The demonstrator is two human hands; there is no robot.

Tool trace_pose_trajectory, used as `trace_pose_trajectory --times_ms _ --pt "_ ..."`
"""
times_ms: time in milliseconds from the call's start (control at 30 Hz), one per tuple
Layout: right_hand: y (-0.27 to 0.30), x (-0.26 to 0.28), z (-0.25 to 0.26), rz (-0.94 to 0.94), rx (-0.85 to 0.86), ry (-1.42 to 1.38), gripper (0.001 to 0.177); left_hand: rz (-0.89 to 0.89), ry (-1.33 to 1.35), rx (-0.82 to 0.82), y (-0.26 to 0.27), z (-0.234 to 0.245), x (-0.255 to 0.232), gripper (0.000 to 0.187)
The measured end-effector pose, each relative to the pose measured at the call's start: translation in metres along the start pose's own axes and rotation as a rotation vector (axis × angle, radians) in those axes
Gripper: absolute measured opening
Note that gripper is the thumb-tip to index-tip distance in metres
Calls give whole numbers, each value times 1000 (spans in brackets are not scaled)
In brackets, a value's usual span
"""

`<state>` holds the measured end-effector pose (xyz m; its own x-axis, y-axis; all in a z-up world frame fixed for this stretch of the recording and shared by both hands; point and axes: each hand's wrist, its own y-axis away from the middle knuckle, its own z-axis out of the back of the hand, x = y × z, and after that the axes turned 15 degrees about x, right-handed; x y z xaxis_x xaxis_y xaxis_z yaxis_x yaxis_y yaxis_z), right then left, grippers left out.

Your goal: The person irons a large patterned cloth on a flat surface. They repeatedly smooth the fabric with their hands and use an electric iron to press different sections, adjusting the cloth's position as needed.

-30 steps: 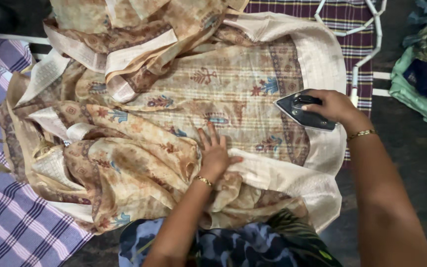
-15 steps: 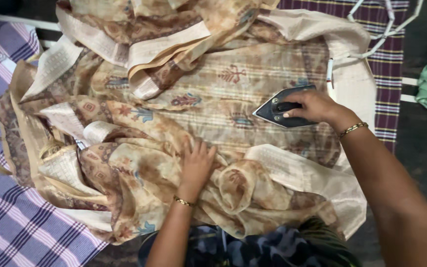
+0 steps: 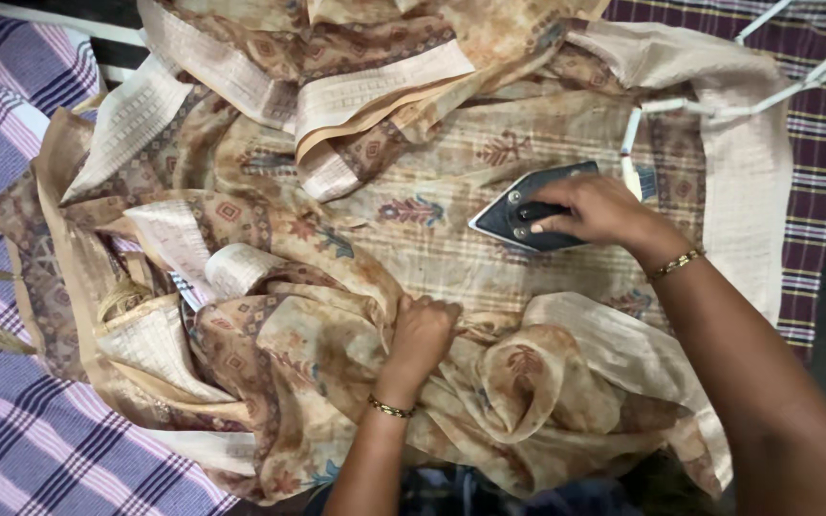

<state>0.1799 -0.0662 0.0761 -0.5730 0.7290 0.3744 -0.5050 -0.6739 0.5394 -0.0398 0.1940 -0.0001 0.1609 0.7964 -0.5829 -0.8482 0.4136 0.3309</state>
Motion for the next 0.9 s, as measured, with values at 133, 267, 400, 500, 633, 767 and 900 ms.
trace_pose_trajectory --times_ms 133,267,400,500,633,767,900 --pt "-25 15 9 46 -5 7 53 -23 111 -100 4 16 -3 31" --pt "-46 44 16 116 12 35 54 20 210 -190 7 29 -2 53" --pt "-69 77 16 181 1 74 54 188 189 -342 5 24 5 51" --pt "-83 95 18 183 -17 53 52 309 99 -368 1 14 11 43" --pt "-101 103 27 165 -213 57 52 432 148 -283 8 19 13 62" --pt "-120 95 41 48 -312 92 48 578 315 -156 18 39 9 94" --pt "-125 81 49 0 -289 89 51 557 281 -153 22 47 7 120"
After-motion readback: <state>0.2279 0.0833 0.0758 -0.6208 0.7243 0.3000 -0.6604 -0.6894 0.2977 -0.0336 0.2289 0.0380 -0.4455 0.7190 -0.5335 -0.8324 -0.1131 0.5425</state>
